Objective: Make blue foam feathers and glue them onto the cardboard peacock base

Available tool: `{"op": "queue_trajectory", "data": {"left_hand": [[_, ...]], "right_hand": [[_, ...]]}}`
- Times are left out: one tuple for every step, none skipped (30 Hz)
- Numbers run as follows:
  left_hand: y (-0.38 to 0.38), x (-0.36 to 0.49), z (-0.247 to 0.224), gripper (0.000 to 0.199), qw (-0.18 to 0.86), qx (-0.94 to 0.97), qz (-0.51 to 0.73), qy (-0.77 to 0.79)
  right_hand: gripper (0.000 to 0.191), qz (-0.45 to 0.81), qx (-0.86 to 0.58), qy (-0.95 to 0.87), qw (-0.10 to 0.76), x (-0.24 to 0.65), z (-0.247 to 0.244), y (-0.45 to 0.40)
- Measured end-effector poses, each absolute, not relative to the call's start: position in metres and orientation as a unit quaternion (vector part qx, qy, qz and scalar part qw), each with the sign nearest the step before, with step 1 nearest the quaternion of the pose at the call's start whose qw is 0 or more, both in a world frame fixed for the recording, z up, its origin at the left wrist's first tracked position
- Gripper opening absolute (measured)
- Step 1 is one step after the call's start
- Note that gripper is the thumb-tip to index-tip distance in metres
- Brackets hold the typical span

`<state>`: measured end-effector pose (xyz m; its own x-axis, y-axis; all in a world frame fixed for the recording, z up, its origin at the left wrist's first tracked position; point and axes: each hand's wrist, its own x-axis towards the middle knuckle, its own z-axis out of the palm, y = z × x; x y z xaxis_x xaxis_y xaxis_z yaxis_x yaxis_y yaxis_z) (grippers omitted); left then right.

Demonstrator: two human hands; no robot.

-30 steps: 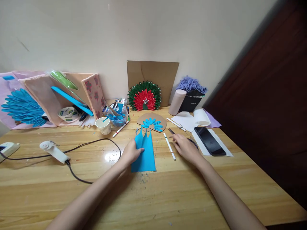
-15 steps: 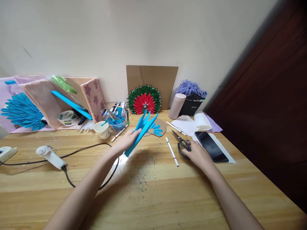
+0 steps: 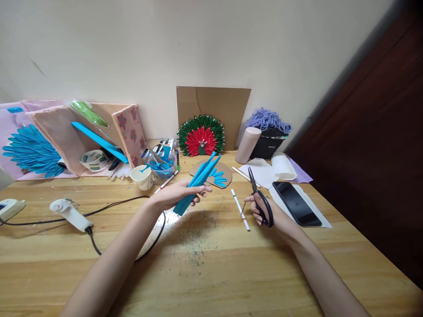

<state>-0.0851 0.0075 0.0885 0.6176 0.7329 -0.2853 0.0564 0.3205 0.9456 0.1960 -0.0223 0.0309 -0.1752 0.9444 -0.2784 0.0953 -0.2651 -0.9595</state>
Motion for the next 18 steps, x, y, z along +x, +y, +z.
{"op": "queue_trajectory", "data": {"left_hand": [[0.007, -0.085, 0.088, 0.038, 0.733, 0.527, 0.229, 0.365], [0.007, -0.085, 0.088, 0.04, 0.739, 0.522, 0.227, 0.361], [0.007, -0.085, 0.088, 0.043, 0.742, 0.518, 0.228, 0.36], [0.007, -0.084, 0.088, 0.045, 0.739, 0.517, 0.234, 0.363], [0.006, -0.083, 0.088, 0.046, 0.73, 0.52, 0.239, 0.372], [0.006, -0.083, 0.088, 0.045, 0.718, 0.526, 0.242, 0.386], [0.006, -0.082, 0.088, 0.043, 0.703, 0.534, 0.242, 0.402], [0.006, -0.081, 0.087, 0.04, 0.688, 0.543, 0.239, 0.419], [0.005, -0.08, 0.087, 0.038, 0.673, 0.55, 0.236, 0.434], [0.005, -0.079, 0.087, 0.037, 0.66, 0.556, 0.231, 0.449], [0.005, -0.079, 0.086, 0.037, 0.646, 0.561, 0.228, 0.464], [0.005, -0.078, 0.086, 0.038, 0.63, 0.568, 0.224, 0.48], [0.005, -0.078, 0.086, 0.039, 0.612, 0.576, 0.221, 0.495], [0.005, -0.078, 0.087, 0.04, 0.594, 0.586, 0.218, 0.507], [0.005, -0.078, 0.088, 0.04, 0.578, 0.596, 0.217, 0.513], [0.005, -0.079, 0.089, 0.04, 0.566, 0.606, 0.216, 0.515], [0.005, -0.079, 0.09, 0.04, 0.561, 0.613, 0.216, 0.512], [0.005, -0.08, 0.091, 0.04, 0.561, 0.617, 0.218, 0.507]], "right_hand": [[0.065, 0.608, -0.5, -0.499, 0.362, 0.195, 0.032, -0.025], [0.07, 0.624, -0.466, -0.513, 0.361, 0.194, 0.033, -0.028], [0.074, 0.636, -0.433, -0.53, 0.357, 0.193, 0.033, -0.031], [0.076, 0.642, -0.406, -0.548, 0.35, 0.194, 0.033, -0.034], [0.076, 0.642, -0.385, -0.568, 0.342, 0.194, 0.033, -0.036], [0.073, 0.638, -0.37, -0.589, 0.331, 0.194, 0.032, -0.038], [0.07, 0.634, -0.358, -0.606, 0.321, 0.195, 0.032, -0.039], [0.067, 0.634, -0.347, -0.617, 0.312, 0.195, 0.031, -0.04], [0.066, 0.641, -0.337, -0.619, 0.304, 0.195, 0.031, -0.04], [0.067, 0.653, -0.328, -0.614, 0.299, 0.194, 0.032, -0.04], [0.071, 0.668, -0.318, -0.604, 0.295, 0.193, 0.033, -0.04], [0.076, 0.682, -0.311, -0.594, 0.293, 0.191, 0.035, -0.039], [0.081, 0.692, -0.308, -0.585, 0.29, 0.191, 0.037, -0.039], [0.085, 0.698, -0.309, -0.579, 0.286, 0.19, 0.039, -0.038], [0.088, 0.703, -0.31, -0.576, 0.28, 0.19, 0.041, -0.038], [0.09, 0.707, -0.309, -0.574, 0.273, 0.19, 0.043, -0.039], [0.091, 0.709, -0.307, -0.577, 0.265, 0.191, 0.044, -0.04], [0.09, 0.707, -0.302, -0.586, 0.255, 0.191, 0.044, -0.041]]}}
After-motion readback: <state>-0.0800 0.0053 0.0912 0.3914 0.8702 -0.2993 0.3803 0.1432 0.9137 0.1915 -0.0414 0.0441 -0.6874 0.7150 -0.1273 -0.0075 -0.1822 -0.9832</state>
